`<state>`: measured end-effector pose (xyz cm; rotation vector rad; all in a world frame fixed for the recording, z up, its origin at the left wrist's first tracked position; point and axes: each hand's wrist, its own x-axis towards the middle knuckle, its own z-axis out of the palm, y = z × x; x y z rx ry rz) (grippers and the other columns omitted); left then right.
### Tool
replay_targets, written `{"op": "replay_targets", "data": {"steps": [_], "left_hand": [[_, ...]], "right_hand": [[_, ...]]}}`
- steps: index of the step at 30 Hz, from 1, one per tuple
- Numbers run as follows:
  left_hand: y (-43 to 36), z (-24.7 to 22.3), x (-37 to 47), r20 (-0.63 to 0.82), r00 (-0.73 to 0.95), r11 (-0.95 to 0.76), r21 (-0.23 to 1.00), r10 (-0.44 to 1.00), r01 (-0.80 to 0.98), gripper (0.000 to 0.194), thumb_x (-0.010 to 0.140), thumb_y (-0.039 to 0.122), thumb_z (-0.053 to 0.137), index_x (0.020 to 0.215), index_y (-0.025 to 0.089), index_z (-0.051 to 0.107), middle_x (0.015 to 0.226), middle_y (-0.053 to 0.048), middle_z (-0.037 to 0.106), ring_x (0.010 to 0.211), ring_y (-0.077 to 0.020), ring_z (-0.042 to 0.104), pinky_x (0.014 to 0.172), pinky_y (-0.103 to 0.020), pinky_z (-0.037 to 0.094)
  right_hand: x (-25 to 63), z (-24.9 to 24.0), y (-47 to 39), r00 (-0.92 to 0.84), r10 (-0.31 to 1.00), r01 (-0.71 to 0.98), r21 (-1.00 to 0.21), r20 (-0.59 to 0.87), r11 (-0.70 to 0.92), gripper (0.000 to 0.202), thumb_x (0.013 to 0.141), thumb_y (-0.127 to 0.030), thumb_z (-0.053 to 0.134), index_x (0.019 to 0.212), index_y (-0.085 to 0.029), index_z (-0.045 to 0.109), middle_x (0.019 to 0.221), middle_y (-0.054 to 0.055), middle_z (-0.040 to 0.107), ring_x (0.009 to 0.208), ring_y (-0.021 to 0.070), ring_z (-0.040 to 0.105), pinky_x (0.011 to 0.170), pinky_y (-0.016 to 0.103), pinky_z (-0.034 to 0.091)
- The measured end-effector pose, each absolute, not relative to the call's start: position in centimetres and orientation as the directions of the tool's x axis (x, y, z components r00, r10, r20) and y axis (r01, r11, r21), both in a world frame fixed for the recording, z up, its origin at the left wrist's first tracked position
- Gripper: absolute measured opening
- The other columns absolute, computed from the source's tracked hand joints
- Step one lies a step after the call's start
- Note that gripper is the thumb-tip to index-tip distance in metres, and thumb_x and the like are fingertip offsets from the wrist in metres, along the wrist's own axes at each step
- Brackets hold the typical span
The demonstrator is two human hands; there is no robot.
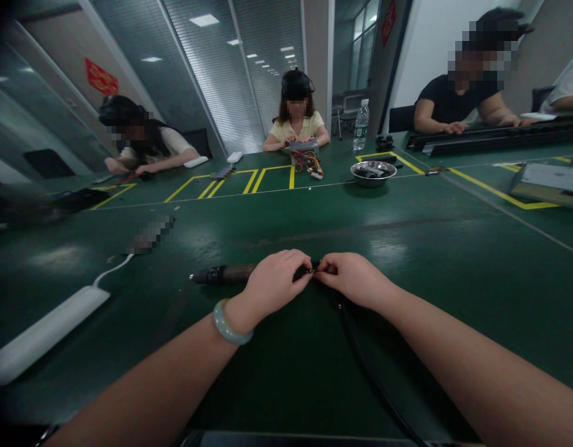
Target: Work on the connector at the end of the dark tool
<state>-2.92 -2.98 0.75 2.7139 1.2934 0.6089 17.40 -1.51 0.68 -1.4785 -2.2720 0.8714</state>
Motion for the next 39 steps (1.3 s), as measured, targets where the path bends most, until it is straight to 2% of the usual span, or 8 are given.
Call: {"op": "replay_targets", "data": {"steps": [4, 10, 14, 22, 28, 33, 39], "left_hand": [[-2.89, 0.76, -2.93, 0.31, 0.599, -0.668, 0.219, 0.739, 0.711, 0.006, 0.088, 0.022, 0.056, 0.094, 0.021, 0.057, 0.099, 0.0, 0.061, 0.091, -0.0172, 0.057, 0.082, -0.033, 0.046], [-3.05, 0.55, -2.82, 0.328, 0.542, -0.62, 0.213, 0.774, 0.756, 0.019, 0.086, 0.024, 0.06, 0.104, 0.02, 0.054, 0.099, -0.002, 0.061, 0.093, -0.0192, 0.058, 0.083, -0.035, 0.047], [-3.21, 0.81, -2.83, 0.307, 0.545, -0.614, 0.209, 0.78, 0.761, 0.012, 0.088, 0.027, 0.057, 0.097, 0.019, 0.054, 0.095, -0.002, 0.061, 0.089, -0.0184, 0.058, 0.079, -0.034, 0.048], [-3.16, 0.8, -2.84, 0.3, 0.564, -0.63, 0.211, 0.77, 0.748, 0.014, 0.086, 0.019, 0.056, 0.1, 0.021, 0.054, 0.099, -0.001, 0.062, 0.093, -0.0177, 0.058, 0.084, -0.035, 0.047], [-3.18, 0.66, -2.88, 0.323, 0.529, -0.61, 0.247, 0.785, 0.753, 0.017, 0.085, 0.025, 0.059, 0.101, 0.02, 0.054, 0.098, -0.003, 0.061, 0.092, -0.0194, 0.059, 0.083, -0.036, 0.048], [-3.11, 0.82, -2.98, 0.296, 0.574, -0.639, 0.222, 0.764, 0.736, 0.012, 0.087, 0.021, 0.055, 0.099, 0.021, 0.054, 0.101, -0.001, 0.061, 0.093, -0.0181, 0.058, 0.084, -0.035, 0.048], [-3.16, 0.71, -2.89, 0.306, 0.554, -0.622, 0.21, 0.774, 0.754, 0.019, 0.085, 0.025, 0.061, 0.102, 0.02, 0.054, 0.102, -0.002, 0.061, 0.095, -0.0195, 0.058, 0.085, -0.036, 0.047]], "right_hand": [[17.45, 0.45, -1.45, -0.43, 0.9, 0.724, -0.625, -0.077, 0.292, 0.021, 0.085, -0.041, 0.056, 0.087, -0.023, 0.067, 0.075, -0.001, 0.068, 0.065, 0.0154, 0.061, 0.055, 0.025, 0.039], [17.48, 0.09, -1.2, -0.441, 0.894, 0.709, -0.641, -0.076, 0.294, 0.021, 0.085, -0.04, 0.056, 0.087, -0.022, 0.067, 0.075, 0.0, 0.068, 0.065, 0.0151, 0.06, 0.056, 0.025, 0.039], [17.43, 0.33, -1.27, -0.431, 0.898, 0.718, -0.636, -0.089, 0.282, 0.022, 0.085, -0.041, 0.056, 0.086, -0.022, 0.067, 0.075, 0.0, 0.068, 0.064, 0.0152, 0.06, 0.055, 0.025, 0.039], [17.4, 0.54, -1.33, -0.432, 0.897, 0.72, -0.634, -0.092, 0.282, 0.022, 0.085, -0.041, 0.057, 0.086, -0.022, 0.067, 0.075, 0.0, 0.068, 0.064, 0.015, 0.061, 0.056, 0.025, 0.039], [17.45, 0.35, -1.27, -0.425, 0.9, 0.726, -0.629, -0.093, 0.278, 0.022, 0.085, -0.042, 0.056, 0.085, -0.023, 0.066, 0.072, -0.001, 0.067, 0.063, 0.0146, 0.06, 0.054, 0.025, 0.039], [17.51, 0.28, -1.21, -0.429, 0.899, 0.725, -0.628, -0.091, 0.282, 0.022, 0.085, -0.042, 0.057, 0.086, -0.023, 0.067, 0.074, -0.001, 0.068, 0.064, 0.0146, 0.06, 0.055, 0.025, 0.039], [17.47, 0.28, -1.23, -0.435, 0.897, 0.72, -0.628, -0.076, 0.296, 0.02, 0.085, -0.04, 0.057, 0.085, -0.023, 0.066, 0.073, -0.001, 0.067, 0.063, 0.0144, 0.06, 0.055, 0.024, 0.038]]}}
